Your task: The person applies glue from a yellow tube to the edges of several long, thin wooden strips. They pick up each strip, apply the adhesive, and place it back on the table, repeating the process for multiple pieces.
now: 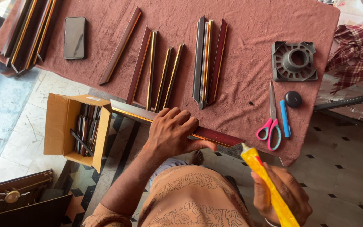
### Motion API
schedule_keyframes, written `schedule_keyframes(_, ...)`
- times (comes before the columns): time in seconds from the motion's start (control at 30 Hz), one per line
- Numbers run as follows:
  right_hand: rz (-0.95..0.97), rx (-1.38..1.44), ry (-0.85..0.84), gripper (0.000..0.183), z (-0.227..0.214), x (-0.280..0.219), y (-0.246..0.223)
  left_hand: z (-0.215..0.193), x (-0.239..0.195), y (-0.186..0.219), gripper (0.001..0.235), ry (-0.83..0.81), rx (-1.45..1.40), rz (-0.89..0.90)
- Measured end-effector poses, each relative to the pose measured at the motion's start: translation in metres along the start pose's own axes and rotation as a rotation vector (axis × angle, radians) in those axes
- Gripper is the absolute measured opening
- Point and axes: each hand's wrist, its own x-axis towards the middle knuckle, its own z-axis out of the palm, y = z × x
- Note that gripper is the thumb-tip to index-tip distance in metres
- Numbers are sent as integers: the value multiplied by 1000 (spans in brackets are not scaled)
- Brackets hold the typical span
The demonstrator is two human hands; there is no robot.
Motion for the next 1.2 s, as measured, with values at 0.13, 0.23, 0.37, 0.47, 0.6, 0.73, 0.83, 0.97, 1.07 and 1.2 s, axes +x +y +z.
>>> schedule_keyframes(0.13, 94, 87, 26, 19, 2, -5, -4, 0, 0, 0, 75, -3, 9, 1)
schedule_keyframes(0.23, -91, -171, -16, 13, 1, -6, -4, -1, 0, 1, 75, 32, -1, 4)
schedule_keyframes(0.37, 114, 119, 10, 19, -1, -7, -6, -1, 1, 3, 75, 1, -12, -3)
schedule_keyframes(0.47, 119, 101, 14, 17, 1, -7, -7, -3, 0, 2, 74, 15, -19, -3)
schedule_keyframes(0.6, 136, 61, 34, 20, 1, -8, -7, -4, 0, 3, 74, 4, -21, -4)
schedule_keyframes(0.73, 106, 84, 17, 15, -2, -9, -8, -4, 0, 2, 74, -13, -35, -9)
schedule_keyframes(0.83, 166, 106, 31, 18, -3, -10, -8, -4, -1, 3, 74, 8, -42, -8)
schedule_keyframes(0.97, 45, 22, 2, 13, -3, -8, -5, -2, -3, 3, 74, 4, -44, -10)
schedule_keyframes(1.07, -34, 19, 17, 15, -2, -5, -1, 0, -4, 3, 74, -2, -55, -14)
schedule_keyframes(1.2, 0, -14, 38, 15, -5, -4, 4, 1, -7, 3, 74, -5, -64, -29)
